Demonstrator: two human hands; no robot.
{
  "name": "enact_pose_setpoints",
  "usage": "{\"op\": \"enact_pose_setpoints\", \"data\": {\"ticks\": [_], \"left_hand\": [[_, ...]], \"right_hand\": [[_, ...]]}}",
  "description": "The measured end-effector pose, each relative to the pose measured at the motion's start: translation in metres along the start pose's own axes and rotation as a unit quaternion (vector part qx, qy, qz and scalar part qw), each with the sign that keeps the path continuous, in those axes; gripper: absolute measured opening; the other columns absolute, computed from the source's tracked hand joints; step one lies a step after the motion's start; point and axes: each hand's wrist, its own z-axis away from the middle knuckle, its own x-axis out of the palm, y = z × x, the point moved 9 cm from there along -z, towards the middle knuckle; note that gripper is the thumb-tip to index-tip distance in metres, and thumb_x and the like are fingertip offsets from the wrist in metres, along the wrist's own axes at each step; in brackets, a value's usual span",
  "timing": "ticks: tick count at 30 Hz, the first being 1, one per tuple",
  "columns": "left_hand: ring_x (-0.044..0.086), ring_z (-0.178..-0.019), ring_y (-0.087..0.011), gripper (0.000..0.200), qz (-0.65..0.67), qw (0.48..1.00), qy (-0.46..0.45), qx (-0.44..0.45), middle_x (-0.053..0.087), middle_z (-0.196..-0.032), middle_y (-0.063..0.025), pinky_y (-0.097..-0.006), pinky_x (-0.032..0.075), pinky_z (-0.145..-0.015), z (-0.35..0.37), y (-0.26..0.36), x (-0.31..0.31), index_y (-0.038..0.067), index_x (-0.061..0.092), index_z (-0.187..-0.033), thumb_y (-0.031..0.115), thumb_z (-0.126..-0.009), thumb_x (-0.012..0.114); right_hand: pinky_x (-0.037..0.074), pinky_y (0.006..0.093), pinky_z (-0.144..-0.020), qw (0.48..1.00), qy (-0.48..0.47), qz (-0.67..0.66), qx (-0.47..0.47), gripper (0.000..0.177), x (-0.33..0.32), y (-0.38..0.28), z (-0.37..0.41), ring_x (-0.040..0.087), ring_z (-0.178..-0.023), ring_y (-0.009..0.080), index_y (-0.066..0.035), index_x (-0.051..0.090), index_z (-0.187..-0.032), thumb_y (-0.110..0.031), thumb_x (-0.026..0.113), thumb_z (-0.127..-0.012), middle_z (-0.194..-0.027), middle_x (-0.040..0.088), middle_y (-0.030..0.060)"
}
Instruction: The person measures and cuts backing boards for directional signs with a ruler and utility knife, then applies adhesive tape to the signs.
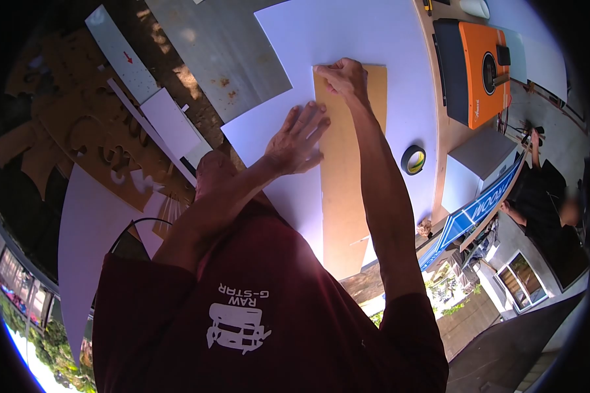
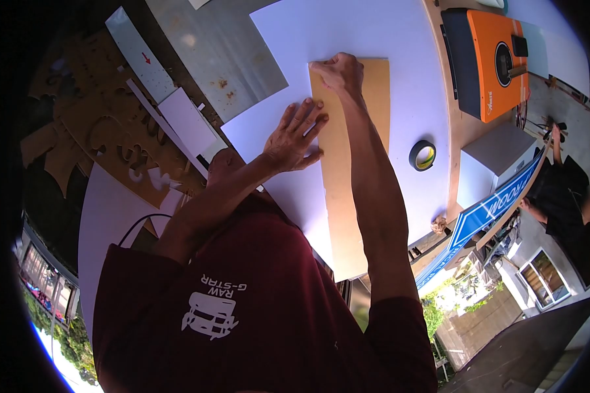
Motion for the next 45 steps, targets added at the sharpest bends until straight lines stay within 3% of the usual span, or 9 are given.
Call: {"op": "enact_pose_setpoints", "data": {"ticks": [8, 14, 23, 35, 42, 45], "left_hand": [[0.011, -0.153, -0.0371, 0.077, -0.006, 1.000, -0.008, -0.003, 0.018, -0.163, -0.0162, -0.0581, 0.016, -0.121, -0.001, 0.000, 0.000, 0.006, 0.040, -0.148, 0.043, -0.087, 0.069], [0.012, -0.152, -0.0373, 0.076, -0.001, 1.000, -0.014, -0.006, 0.018, -0.163, -0.0161, -0.0580, 0.016, -0.121, 0.000, -0.001, 0.001, 0.007, 0.040, -0.148, 0.043, -0.087, 0.068], [0.011, -0.153, -0.0368, 0.076, 0.005, 1.000, -0.018, -0.005, 0.017, -0.164, -0.0160, -0.0574, 0.015, -0.121, -0.001, -0.001, 0.003, 0.007, 0.039, -0.149, 0.043, -0.088, 0.067], [0.010, -0.153, -0.0365, 0.075, 0.009, 0.999, -0.033, -0.013, 0.016, -0.164, -0.0157, -0.0573, 0.014, -0.122, -0.001, -0.002, 0.004, 0.007, 0.038, -0.150, 0.043, -0.089, 0.066], [0.013, -0.151, -0.0384, 0.074, 0.018, 1.000, -0.010, -0.003, 0.023, -0.160, -0.0192, -0.0572, 0.017, -0.121, -0.002, 0.000, -0.002, 0.002, 0.040, -0.145, 0.037, -0.085, 0.068], [0.010, -0.153, -0.0370, 0.076, 0.009, 0.999, -0.030, -0.014, 0.017, -0.164, -0.0165, -0.0579, 0.014, -0.121, -0.001, -0.002, 0.003, 0.006, 0.039, -0.149, 0.042, -0.088, 0.067]], "right_hand": [[0.057, 0.0264, -0.052, 0.997, -0.008, -0.071, -0.037, 0.042, 0.000, 0.007, 0.000, 0.066, -0.053, 0.0158, 0.000, 0.061, -0.079, -0.031, 0.086, -0.070, -0.068, 0.068, 0.0106], [0.060, 0.0275, -0.055, 1.000, 0.007, 0.001, 0.001, 0.046, -0.003, -0.002, 0.009, 0.069, -0.059, 0.0169, 0.001, 0.061, -0.082, -0.034, 0.088, -0.071, -0.075, 0.069, 0.0134], [0.059, 0.0275, -0.057, 0.996, -0.021, -0.081, 0.013, 0.045, 0.000, 0.011, 0.001, 0.067, -0.059, 0.0157, 0.003, 0.063, -0.087, -0.032, 0.086, -0.073, -0.078, 0.068, 0.0132], [0.057, 0.0268, -0.049, 0.999, 0.014, -0.027, 0.011, 0.039, -0.001, 0.004, 0.004, 0.066, -0.054, 0.0149, -0.001, 0.061, -0.079, -0.030, 0.087, -0.073, -0.068, 0.068, 0.0113], [0.056, 0.0271, -0.053, 0.999, 0.025, 0.014, 0.028, 0.039, 0.002, 0.005, 0.001, 0.067, -0.056, 0.0146, -0.002, 0.061, -0.081, -0.031, 0.084, -0.071, -0.065, 0.068, 0.0097], [0.057, 0.0283, -0.055, 0.999, 0.013, -0.026, 0.018, 0.038, 0.002, 0.008, 0.002, 0.067, -0.056, 0.0148, -0.002, 0.062, -0.083, -0.033, 0.083, -0.072, -0.066, 0.068, 0.0091]]}}
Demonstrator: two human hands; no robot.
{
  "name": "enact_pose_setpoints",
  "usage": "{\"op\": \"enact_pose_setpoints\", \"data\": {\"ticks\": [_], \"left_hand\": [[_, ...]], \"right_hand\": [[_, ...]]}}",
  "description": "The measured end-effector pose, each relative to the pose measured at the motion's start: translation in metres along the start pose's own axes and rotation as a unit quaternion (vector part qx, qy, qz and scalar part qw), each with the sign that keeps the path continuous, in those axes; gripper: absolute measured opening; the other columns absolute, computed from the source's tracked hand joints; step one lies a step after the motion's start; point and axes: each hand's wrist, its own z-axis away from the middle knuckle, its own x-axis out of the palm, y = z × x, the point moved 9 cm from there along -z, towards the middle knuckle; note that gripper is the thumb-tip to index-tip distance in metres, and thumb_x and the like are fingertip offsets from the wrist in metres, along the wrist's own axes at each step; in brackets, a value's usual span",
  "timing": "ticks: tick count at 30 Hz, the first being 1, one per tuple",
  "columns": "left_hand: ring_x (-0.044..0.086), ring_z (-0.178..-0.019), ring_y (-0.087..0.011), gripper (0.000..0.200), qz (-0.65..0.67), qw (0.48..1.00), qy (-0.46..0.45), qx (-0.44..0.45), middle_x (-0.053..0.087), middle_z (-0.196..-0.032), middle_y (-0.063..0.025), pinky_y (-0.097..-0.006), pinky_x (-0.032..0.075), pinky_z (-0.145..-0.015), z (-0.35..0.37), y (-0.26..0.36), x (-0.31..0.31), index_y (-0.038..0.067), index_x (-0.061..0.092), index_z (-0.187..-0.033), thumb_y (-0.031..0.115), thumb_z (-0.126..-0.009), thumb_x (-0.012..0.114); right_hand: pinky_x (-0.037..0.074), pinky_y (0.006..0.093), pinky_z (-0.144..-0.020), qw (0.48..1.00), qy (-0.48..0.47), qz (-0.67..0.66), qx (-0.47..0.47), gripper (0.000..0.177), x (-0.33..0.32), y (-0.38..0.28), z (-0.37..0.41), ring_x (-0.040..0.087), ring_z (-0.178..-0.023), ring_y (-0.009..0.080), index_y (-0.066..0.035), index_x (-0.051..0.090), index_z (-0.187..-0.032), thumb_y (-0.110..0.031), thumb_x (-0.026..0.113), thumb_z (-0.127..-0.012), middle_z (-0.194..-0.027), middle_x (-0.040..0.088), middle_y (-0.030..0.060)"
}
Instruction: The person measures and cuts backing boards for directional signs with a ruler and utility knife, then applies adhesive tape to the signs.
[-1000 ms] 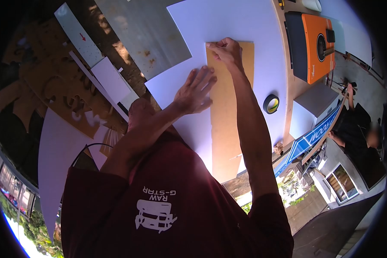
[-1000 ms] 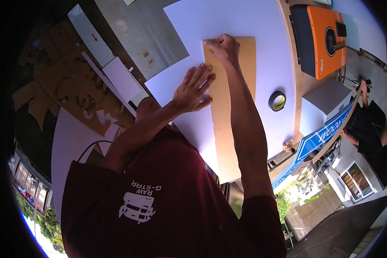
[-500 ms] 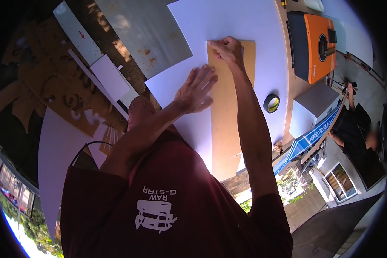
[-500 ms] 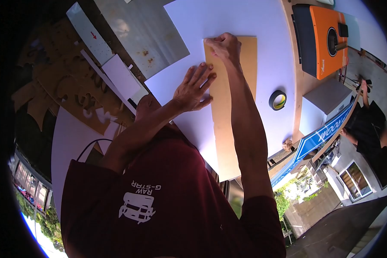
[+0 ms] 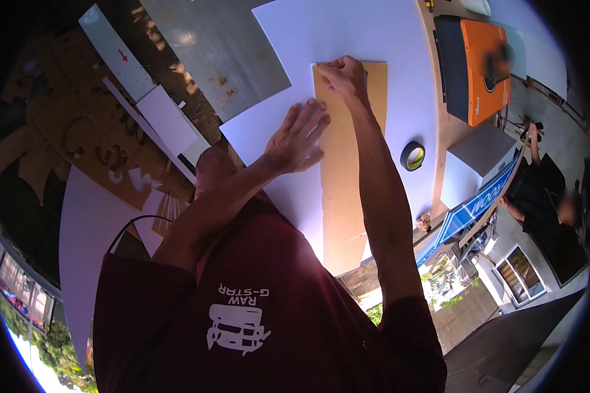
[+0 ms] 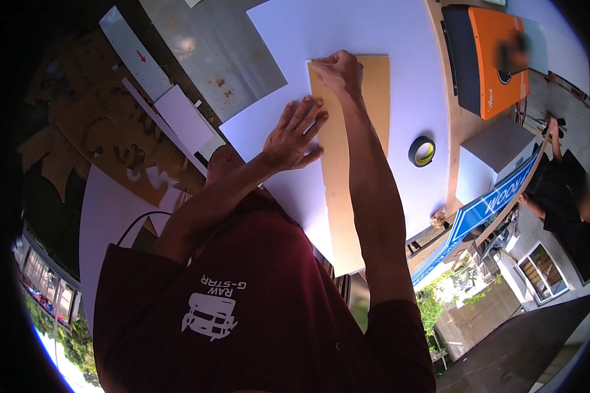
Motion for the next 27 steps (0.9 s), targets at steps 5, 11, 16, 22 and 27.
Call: {"op": "enact_pose_setpoints", "data": {"ticks": [5, 11, 16, 22, 27], "left_hand": [[0.010, -0.153, -0.0371, 0.076, 0.000, 1.000, 0.008, 0.006, 0.017, -0.163, -0.0165, -0.0580, 0.015, -0.121, 0.001, -0.001, 0.000, 0.006, 0.039, -0.149, 0.042, -0.088, 0.067], [0.010, -0.153, -0.0377, 0.077, 0.001, 1.000, 0.006, 0.005, 0.017, -0.164, -0.0167, -0.0580, 0.015, -0.121, 0.000, 0.000, 0.000, 0.006, 0.039, -0.149, 0.042, -0.088, 0.068], [0.016, -0.151, -0.0396, 0.074, 0.002, 1.000, 0.020, 0.010, 0.025, -0.159, -0.0185, -0.0583, 0.018, -0.120, 0.000, 0.001, -0.003, 0.005, 0.044, -0.145, 0.041, -0.085, 0.069], [0.019, -0.149, -0.0410, 0.081, -0.029, 0.999, 0.000, 0.026, 0.034, -0.152, -0.0215, -0.0597, 0.010, -0.122, -0.001, 0.003, 0.007, 0.003, 0.048, -0.143, 0.045, -0.078, 0.074], [0.019, -0.148, -0.0445, 0.082, -0.076, 0.996, -0.037, 0.022, 0.033, -0.152, -0.0224, -0.0624, 0.016, -0.119, -0.001, 0.007, 0.006, -0.001, 0.047, -0.141, 0.043, -0.077, 0.075]], "right_hand": [[0.057, 0.0283, -0.055, 1.000, 0.012, 0.003, 0.004, 0.037, -0.004, -0.004, 0.008, 0.068, -0.057, 0.0155, -0.001, 0.063, -0.085, -0.031, 0.082, -0.074, -0.068, 0.069, 0.0085], [0.057, 0.0296, -0.061, 0.998, 0.012, -0.051, -0.027, 0.028, -0.003, 0.010, 0.000, 0.070, -0.062, 0.0154, -0.001, 0.066, -0.089, -0.025, 0.077, -0.078, -0.072, 0.070, 0.0068], [0.056, 0.0339, -0.066, 0.975, 0.129, -0.006, -0.180, 0.020, -0.004, -0.011, 0.032, 0.069, -0.066, 0.0211, -0.002, 0.072, -0.089, -0.021, 0.074, -0.083, -0.076, 0.069, 0.0108], [0.052, 0.0397, -0.067, 0.934, 0.254, 0.101, -0.229, 0.026, 0.012, -0.037, 0.055, 0.066, -0.073, 0.0281, -0.002, 0.063, -0.086, -0.020, 0.081, -0.080, -0.080, 0.066, 0.0109], [0.053, 0.0407, -0.067, 0.972, 0.210, -0.042, -0.099, 0.019, 0.005, -0.015, 0.036, 0.068, -0.075, 0.0295, -0.001, 0.062, -0.083, -0.012, 0.077, -0.079, -0.085, 0.067, 0.0139]]}}
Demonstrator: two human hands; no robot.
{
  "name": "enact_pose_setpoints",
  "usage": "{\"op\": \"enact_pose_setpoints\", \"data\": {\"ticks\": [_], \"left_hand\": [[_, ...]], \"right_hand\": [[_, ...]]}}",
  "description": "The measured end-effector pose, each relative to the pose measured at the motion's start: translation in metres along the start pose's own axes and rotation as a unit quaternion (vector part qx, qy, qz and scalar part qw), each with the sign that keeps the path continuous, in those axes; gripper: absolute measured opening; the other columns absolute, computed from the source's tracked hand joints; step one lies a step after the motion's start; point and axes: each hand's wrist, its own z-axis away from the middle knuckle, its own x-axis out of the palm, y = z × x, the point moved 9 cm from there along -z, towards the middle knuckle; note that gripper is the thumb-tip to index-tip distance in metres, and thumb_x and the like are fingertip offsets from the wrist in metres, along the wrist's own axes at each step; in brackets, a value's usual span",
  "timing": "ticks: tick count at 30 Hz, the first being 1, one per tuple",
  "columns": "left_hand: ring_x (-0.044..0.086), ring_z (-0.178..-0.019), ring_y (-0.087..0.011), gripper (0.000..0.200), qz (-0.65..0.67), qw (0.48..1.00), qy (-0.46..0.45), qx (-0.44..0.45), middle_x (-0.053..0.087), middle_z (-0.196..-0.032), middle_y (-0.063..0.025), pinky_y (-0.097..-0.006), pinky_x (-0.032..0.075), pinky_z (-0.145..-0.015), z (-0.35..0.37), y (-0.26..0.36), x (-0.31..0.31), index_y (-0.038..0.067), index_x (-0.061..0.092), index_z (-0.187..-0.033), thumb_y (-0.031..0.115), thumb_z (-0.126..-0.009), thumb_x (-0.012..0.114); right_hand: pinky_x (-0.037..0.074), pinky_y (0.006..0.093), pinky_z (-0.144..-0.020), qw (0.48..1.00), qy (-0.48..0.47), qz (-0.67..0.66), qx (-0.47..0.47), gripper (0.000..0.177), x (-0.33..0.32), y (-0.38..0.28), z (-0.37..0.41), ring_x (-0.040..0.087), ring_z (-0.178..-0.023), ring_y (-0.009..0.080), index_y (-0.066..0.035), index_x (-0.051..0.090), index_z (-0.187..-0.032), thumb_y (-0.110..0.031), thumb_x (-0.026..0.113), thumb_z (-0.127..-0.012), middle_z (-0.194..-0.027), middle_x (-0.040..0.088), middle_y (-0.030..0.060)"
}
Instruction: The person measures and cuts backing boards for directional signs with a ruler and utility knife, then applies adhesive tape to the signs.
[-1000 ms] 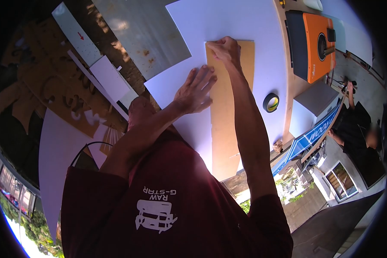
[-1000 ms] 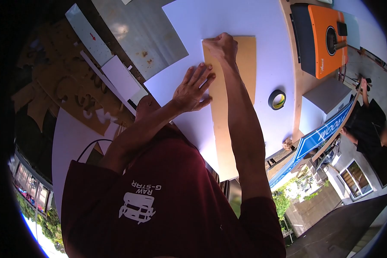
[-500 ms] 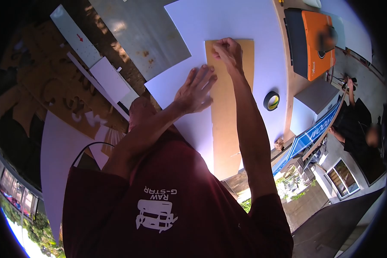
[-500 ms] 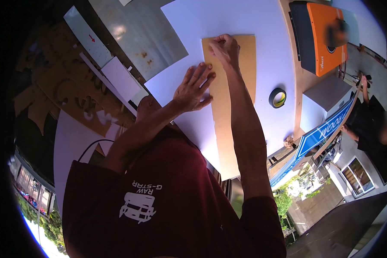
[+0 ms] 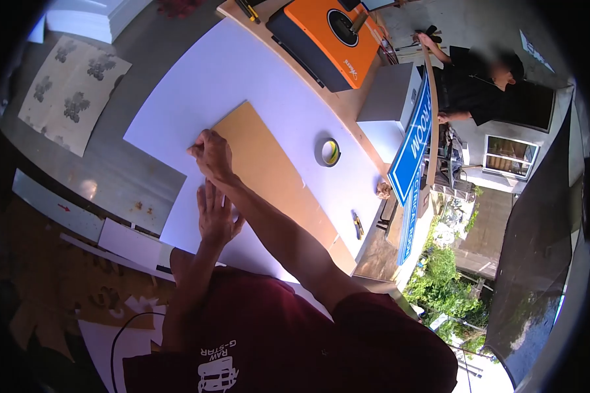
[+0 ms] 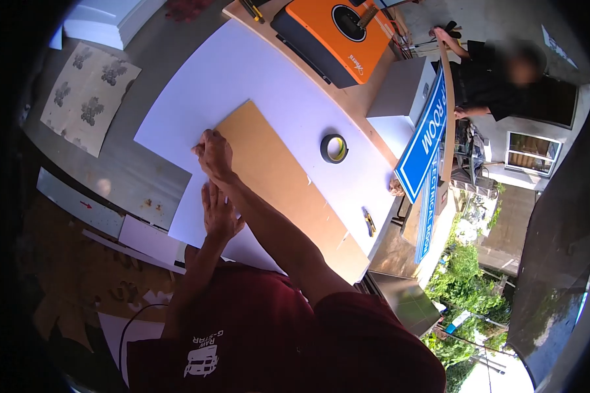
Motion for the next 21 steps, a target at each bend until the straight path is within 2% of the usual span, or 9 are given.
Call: {"op": "enact_pose_setpoints", "data": {"ticks": [3, 7, 12, 13, 15, 16, 18, 19, 21], "left_hand": [[0.019, -0.148, -0.0453, 0.082, -0.006, 1.000, 0.028, 0.010, 0.032, -0.152, -0.0237, -0.0635, 0.017, -0.119, -0.002, 0.005, -0.010, -0.002, 0.049, -0.139, 0.042, -0.076, 0.076], [0.020, -0.147, -0.0459, 0.085, -0.016, 1.000, 0.008, 0.012, 0.033, -0.151, -0.0247, -0.0636, 0.017, -0.118, -0.001, 0.005, -0.005, -0.002, 0.047, -0.140, 0.041, -0.074, 0.078], [0.021, -0.146, -0.0461, 0.088, -0.021, 0.999, 0.041, 0.023, 0.034, -0.149, -0.0248, -0.0628, 0.013, -0.120, 0.001, 0.004, 0.003, 0.002, 0.045, -0.143, 0.039, -0.071, 0.079], [0.022, -0.145, -0.0459, 0.091, -0.017, 1.000, -0.002, 0.014, 0.036, -0.148, -0.0241, -0.0625, 0.012, -0.121, 0.000, 0.005, -0.002, 0.004, 0.042, -0.146, 0.040, -0.071, 0.078], [0.023, -0.147, -0.0396, 0.091, -0.011, 1.000, 0.028, -0.002, 0.035, -0.152, -0.0201, -0.0591, 0.011, -0.122, 0.008, 0.002, -0.008, 0.004, 0.038, -0.149, 0.042, -0.075, 0.074], [0.022, -0.148, -0.0372, 0.090, 0.013, 0.999, 0.039, -0.012, 0.034, -0.154, -0.0185, -0.0575, 0.011, -0.122, 0.002, 0.006, -0.010, 0.004, 0.037, -0.150, 0.043, -0.077, 0.072], [0.020, -0.150, -0.0333, 0.087, 0.022, 0.998, 0.054, 0.013, 0.031, -0.158, -0.0154, -0.0544, 0.012, -0.121, -0.003, 0.012, -0.020, 0.004, 0.035, -0.152, 0.047, -0.083, 0.068], [0.021, -0.149, -0.0342, 0.086, 0.023, 0.997, 0.068, 0.025, 0.030, -0.158, -0.0164, -0.0547, 0.015, -0.120, -0.004, 0.014, -0.018, 0.004, 0.035, -0.152, 0.049, -0.085, 0.067], [0.023, -0.148, -0.0359, 0.084, 0.024, 0.994, 0.096, 0.049, 0.029, -0.158, -0.0184, -0.0552, 0.019, -0.118, -0.001, 0.018, -0.015, 0.004, 0.035, -0.152, 0.052, -0.090, 0.065]], "right_hand": [[0.053, 0.0428, -0.067, 0.999, -0.015, -0.041, 0.011, 0.017, 0.002, 0.008, -0.004, 0.068, -0.076, 0.0314, -0.001, 0.062, -0.081, -0.012, 0.075, -0.079, -0.085, 0.067, 0.0154], [0.053, 0.0451, -0.069, 1.000, 0.008, 0.007, -0.012, 0.012, 0.003, 0.006, -0.002, 0.067, -0.080, 0.0356, -0.001, 0.062, -0.081, -0.011, 0.070, -0.082, -0.086, 0.066, 0.0168], [0.054, 0.0473, -0.069, 0.997, 0.011, 0.079, -0.023, 0.011, 0.002, -0.006, 0.001, 0.066, -0.078, 0.0383, 0.001, 0.062, -0.083, -0.010, 0.065, -0.084, -0.085, 0.065, 0.0203], [0.054, 0.0476, -0.069, 0.995, 0.005, 0.098, -0.025, 0.011, 0.008, -0.010, 0.003, 0.066, -0.077, 0.0388, 0.001, 0.062, -0.084, -0.010, 0.064, -0.085, -0.084, 0.065, 0.0212], [0.055, 0.0478, -0.065, 0.996, -0.003, 0.079, -0.030, 0.008, 0.023, -0.012, 0.008, 0.066, -0.075, 0.0388, 0.004, 0.062, -0.084, -0.003, 0.063, -0.080, -0.082, 0.063, 0.0236], [0.055, 0.0476, -0.063, 0.983, 0.020, 0.168, -0.071, 0.008, 0.016, -0.026, 0.006, 0.066, -0.074, 0.0386, 0.005, 0.062, -0.083, -0.001, 0.063, -0.078, -0.082, 0.063, 0.0238], [0.057, 0.0428, -0.064, 0.963, 0.020, 0.236, -0.126, 0.017, 0.014, -0.045, 0.015, 0.067, -0.077, 0.0337, 0.005, 0.065, -0.084, 0.004, 0.066, -0.067, -0.083, 0.065, 0.0206], [0.058, 0.0401, -0.067, 0.959, -0.038, 0.248, -0.129, 0.018, 0.021, -0.048, 0.012, 0.067, -0.082, 0.0318, 0.004, 0.067, -0.082, 0.005, 0.069, -0.064, -0.084, 0.066, 0.0192], [0.057, 0.0370, -0.072, 0.953, -0.071, 0.268, -0.125, 0.018, 0.026, -0.056, 0.014, 0.065, -0.088, 0.0295, 0.000, 0.070, -0.077, 0.002, 0.074, -0.060, -0.083, 0.068, 0.0151]]}}
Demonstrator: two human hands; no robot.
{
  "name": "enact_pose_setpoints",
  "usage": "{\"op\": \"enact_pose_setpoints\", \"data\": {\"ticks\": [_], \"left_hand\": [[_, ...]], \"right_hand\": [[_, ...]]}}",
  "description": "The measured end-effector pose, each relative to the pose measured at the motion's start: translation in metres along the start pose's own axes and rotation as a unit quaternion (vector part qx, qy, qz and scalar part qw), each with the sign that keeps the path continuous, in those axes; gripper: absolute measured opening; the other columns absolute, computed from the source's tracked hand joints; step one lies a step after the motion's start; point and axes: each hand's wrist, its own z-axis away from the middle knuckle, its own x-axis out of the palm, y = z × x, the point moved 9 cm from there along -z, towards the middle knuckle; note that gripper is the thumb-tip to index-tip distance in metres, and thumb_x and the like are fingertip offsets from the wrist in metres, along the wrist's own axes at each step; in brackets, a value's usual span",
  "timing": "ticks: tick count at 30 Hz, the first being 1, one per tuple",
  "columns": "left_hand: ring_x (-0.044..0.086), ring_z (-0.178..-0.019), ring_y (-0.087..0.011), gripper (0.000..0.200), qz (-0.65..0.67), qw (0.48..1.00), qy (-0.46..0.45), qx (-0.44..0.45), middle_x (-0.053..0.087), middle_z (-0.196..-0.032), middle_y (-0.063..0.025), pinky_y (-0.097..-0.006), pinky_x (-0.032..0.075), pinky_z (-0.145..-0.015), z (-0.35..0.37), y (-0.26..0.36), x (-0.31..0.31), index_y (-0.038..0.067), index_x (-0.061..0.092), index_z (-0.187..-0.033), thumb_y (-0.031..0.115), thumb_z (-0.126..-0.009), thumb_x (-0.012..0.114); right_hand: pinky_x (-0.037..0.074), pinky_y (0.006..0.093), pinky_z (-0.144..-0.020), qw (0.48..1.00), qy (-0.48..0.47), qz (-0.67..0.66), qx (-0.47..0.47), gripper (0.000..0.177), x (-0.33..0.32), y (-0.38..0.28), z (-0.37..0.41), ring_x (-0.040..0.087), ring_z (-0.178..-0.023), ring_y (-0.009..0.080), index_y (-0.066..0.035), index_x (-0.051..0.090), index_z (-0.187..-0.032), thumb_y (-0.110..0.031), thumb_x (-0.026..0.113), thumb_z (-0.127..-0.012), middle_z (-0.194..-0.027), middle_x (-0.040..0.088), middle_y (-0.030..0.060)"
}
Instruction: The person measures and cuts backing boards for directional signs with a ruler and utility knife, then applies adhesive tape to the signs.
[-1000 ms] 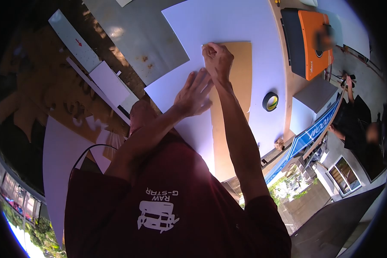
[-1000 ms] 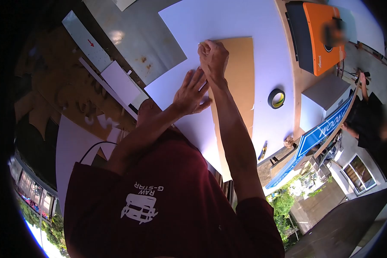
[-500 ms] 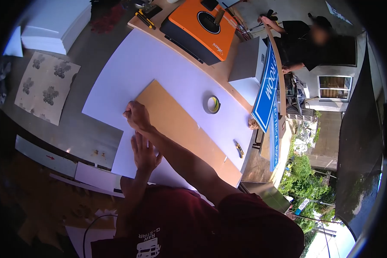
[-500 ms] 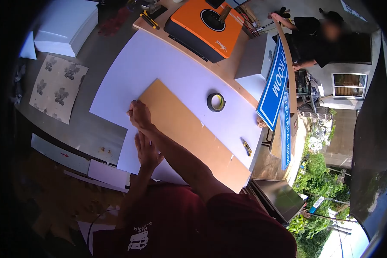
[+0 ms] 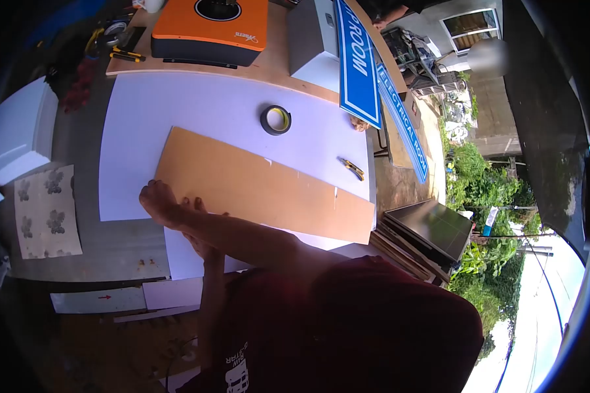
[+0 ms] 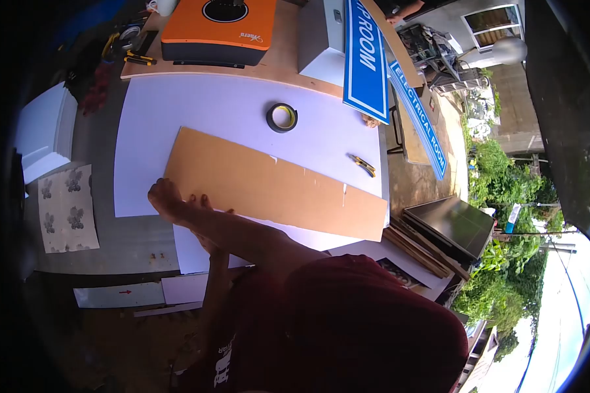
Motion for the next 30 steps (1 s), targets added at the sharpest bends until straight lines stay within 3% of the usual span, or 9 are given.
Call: {"op": "enact_pose_setpoints", "data": {"ticks": [6, 11, 12, 14, 18, 19, 21, 23, 30], "left_hand": [[0.022, -0.146, -0.0423, 0.086, -0.032, 0.999, 0.017, 0.021, 0.025, -0.157, -0.0240, -0.0588, 0.023, -0.117, -0.001, 0.004, 0.001, -0.001, 0.038, -0.149, 0.051, -0.087, 0.069], [0.020, -0.145, -0.0448, 0.088, -0.065, 0.998, -0.008, 0.007, 0.023, -0.158, -0.0234, -0.0595, 0.020, -0.118, -0.001, -0.001, 0.012, 0.000, 0.040, -0.149, 0.054, -0.085, 0.069], [0.020, -0.145, -0.0446, 0.091, -0.057, 0.998, 0.014, 0.033, 0.023, -0.158, -0.0232, -0.0601, 0.020, -0.118, 0.001, -0.007, 0.015, 0.002, 0.039, -0.149, 0.057, -0.084, 0.070], [0.022, -0.147, -0.0404, 0.090, -0.017, 1.000, -0.003, -0.006, 0.026, -0.158, -0.0212, -0.0578, 0.023, -0.117, 0.001, -0.009, 0.005, 0.006, 0.036, -0.152, 0.056, -0.085, 0.069], [0.016, -0.151, -0.0348, 0.080, -0.023, 0.995, -0.077, -0.065, 0.029, -0.159, -0.0145, -0.0555, 0.008, -0.122, 0.002, -0.018, 0.006, 0.012, 0.036, -0.153, 0.045, -0.086, 0.064], [0.019, -0.148, -0.0423, 0.080, -0.048, 0.992, -0.109, -0.048, 0.037, -0.150, -0.0212, -0.0593, 0.010, -0.121, 0.006, -0.019, 0.016, 0.003, 0.046, -0.143, 0.039, -0.076, 0.073], [0.018, -0.149, -0.0420, 0.081, 0.012, 0.997, -0.065, -0.045, 0.037, -0.151, -0.0204, -0.0601, 0.011, -0.120, 0.000, -0.015, 0.000, 0.003, 0.047, -0.142, 0.039, -0.076, 0.075], [0.017, -0.150, -0.0419, 0.080, 0.017, 0.996, -0.057, -0.065, 0.036, -0.152, -0.0196, -0.0605, 0.013, -0.120, -0.001, -0.017, 0.002, 0.003, 0.047, -0.143, 0.040, -0.077, 0.074], [0.018, -0.150, -0.0419, 0.078, 0.023, 0.996, -0.061, -0.056, 0.033, -0.154, -0.0190, -0.0622, 0.021, -0.116, -0.003, -0.012, 0.005, 0.003, 0.046, -0.143, 0.041, -0.080, 0.073]], "right_hand": [[0.055, 0.0379, -0.073, 0.998, 0.042, 0.009, 0.047, 0.015, 0.017, 0.000, -0.010, 0.066, -0.088, 0.0276, -0.002, 0.072, -0.079, -0.002, 0.075, -0.064, -0.083, 0.068, 0.0144], [0.054, 0.0373, -0.071, 0.997, -0.053, 0.031, 0.046, 0.025, 0.016, -0.001, -0.009, 0.064, -0.089, 0.0270, 0.001, 0.070, -0.085, -0.005, 0.078, -0.062, -0.090, 0.065, 0.0161], [0.055, 0.0389, -0.070, 0.996, 0.018, 0.027, 0.084, 0.029, 0.029, 0.006, -0.014, 0.064, -0.087, 0.0283, 0.003, 0.068, -0.088, -0.005, 0.078, -0.063, -0.090, 0.064, 0.0181], [0.057, 0.0420, -0.072, 0.999, 0.009, -0.013, 0.043, 0.024, 0.022, 0.007, -0.010, 0.066, -0.087, 0.0324, 0.004, 0.066, -0.086, -0.007, 0.077, -0.068, -0.091, 0.064, 0.0213], [0.058, 0.0469, -0.066, 0.987, 0.100, -0.092, 0.090, 0.025, 0.016, 0.031, -0.010, 0.069, -0.074, 0.0411, 0.006, 0.061, -0.086, -0.017, 0.068, -0.079, -0.082, 0.066, 0.0260], [0.057, 0.0476, -0.067, 0.978, 0.028, -0.136, 0.158, 0.024, 0.013, 0.041, -0.011, 0.069, -0.074, 0.0411, 0.006, 0.061, -0.081, -0.017, 0.064, -0.080, -0.076, 0.066, 0.0250], [0.058, 0.0448, -0.064, 0.985, 0.035, -0.106, 0.135, 0.023, 0.042, 0.069, -0.018, 0.071, -0.071, 0.0384, 0.005, 0.061, -0.081, -0.017, 0.064, -0.081, -0.075, 0.068, 0.0239], [0.057, 0.0450, -0.064, 0.949, 0.034, -0.280, 0.140, 0.026, 0.017, 0.076, -0.006, 0.071, -0.070, 0.0348, 0.003, 0.064, -0.080, -0.022, 0.064, -0.083, -0.074, 0.069, 0.0219], [0.055, 0.0443, -0.071, 0.969, -0.027, -0.176, 0.169, 0.041, 0.012, 0.072, 0.002, 0.071, -0.078, 0.0321, -0.002, 0.068, -0.085, -0.043, 0.074, -0.083, -0.079, 0.071, 0.0125]]}}
